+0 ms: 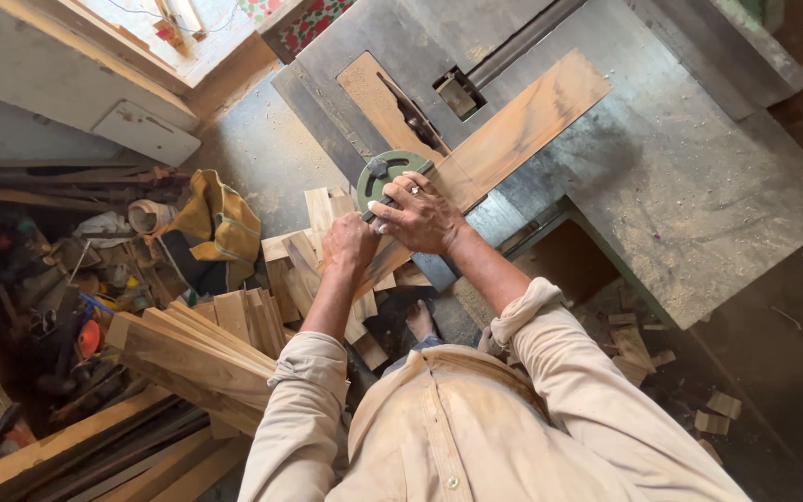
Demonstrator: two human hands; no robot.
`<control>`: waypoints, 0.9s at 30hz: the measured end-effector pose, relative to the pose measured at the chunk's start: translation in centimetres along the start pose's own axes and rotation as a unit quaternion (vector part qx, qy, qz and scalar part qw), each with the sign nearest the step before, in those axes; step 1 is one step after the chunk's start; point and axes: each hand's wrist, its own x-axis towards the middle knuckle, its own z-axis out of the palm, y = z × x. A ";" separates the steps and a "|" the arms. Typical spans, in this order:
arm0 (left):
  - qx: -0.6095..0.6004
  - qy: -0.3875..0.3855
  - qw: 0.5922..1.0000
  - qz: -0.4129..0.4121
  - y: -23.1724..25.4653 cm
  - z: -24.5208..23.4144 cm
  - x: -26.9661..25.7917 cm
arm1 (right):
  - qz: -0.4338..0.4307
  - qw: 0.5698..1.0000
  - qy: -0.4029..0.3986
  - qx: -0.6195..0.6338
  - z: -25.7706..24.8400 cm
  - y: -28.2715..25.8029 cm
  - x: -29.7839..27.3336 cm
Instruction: The recorder uses a table saw to cut various small blocks of wood, utilizing a miter gauge for accuracy.
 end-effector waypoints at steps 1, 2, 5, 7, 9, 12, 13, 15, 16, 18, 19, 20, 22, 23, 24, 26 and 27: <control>-0.003 -0.004 1.000 -0.004 0.3 -0.4 -0.2 | 0.001 1.000 -0.001 -0.003 0.0 -0.1 0.0; -0.003 -0.002 1.000 -0.004 0.5 -0.7 -0.3 | 0.000 1.000 0.000 -0.004 -0.1 0.0 0.1; -0.003 -0.013 1.000 -0.005 0.5 -0.8 -0.4 | -0.006 1.000 0.003 -0.008 0.0 -0.1 0.0; -0.009 -0.013 1.000 -0.016 0.1 -0.1 -0.1 | -0.002 1.000 -0.008 -0.001 0.1 -0.1 0.0; -0.007 -0.009 1.000 -0.011 0.4 -0.3 -0.1 | -0.005 1.000 -0.002 -0.004 0.0 0.0 0.0; -0.002 -0.013 1.000 -0.011 0.2 0.1 -0.5 | -0.005 1.000 -0.005 -0.002 -0.4 -0.6 -0.4; 0.001 -0.017 1.000 -0.011 0.2 0.4 -0.6 | -0.003 1.000 -0.010 -0.003 -0.7 -0.7 -0.6; -0.001 -0.017 1.000 -0.010 0.7 0.1 -1.3 | -0.003 1.000 -0.012 0.002 -0.8 -0.7 -1.0; 0.000 -0.018 1.000 -0.008 0.9 -0.1 -1.6 | -0.001 1.000 -0.013 0.008 -0.8 -0.8 -1.2; -0.004 -0.021 1.000 -0.015 1.1 -0.2 -2.1 | -0.003 1.000 -0.012 0.008 -1.0 -1.0 -1.5; -0.009 -0.026 0.999 -0.023 1.2 -0.3 -2.2 | -0.004 1.000 -0.012 0.008 -1.1 -1.0 -1.6; -0.008 -0.025 0.999 -0.024 1.1 -0.2 -2.2 | -0.005 1.000 -0.011 0.009 -1.1 -1.1 -1.7; -0.002 -0.024 1.000 -0.013 1.0 0.0 -2.3 | -0.003 1.000 -0.014 0.013 -1.0 -1.0 -1.8; -0.001 -0.024 1.000 -0.014 1.0 -0.1 -2.2 | -0.003 1.000 -0.013 0.014 -0.8 -0.9 -1.8; -0.004 -0.028 0.999 -0.020 1.0 0.0 -2.2 | -0.004 1.000 -0.013 0.013 -0.6 -0.8 -2.0; -0.008 -0.031 0.999 -0.025 0.9 0.1 -2.3 | -0.005 1.000 -0.012 0.010 -0.6 -0.7 -2.1; -0.013 -0.026 0.999 -0.021 0.9 0.2 -2.3 | -0.011 1.000 -0.010 0.004 -0.6 -0.7 -2.1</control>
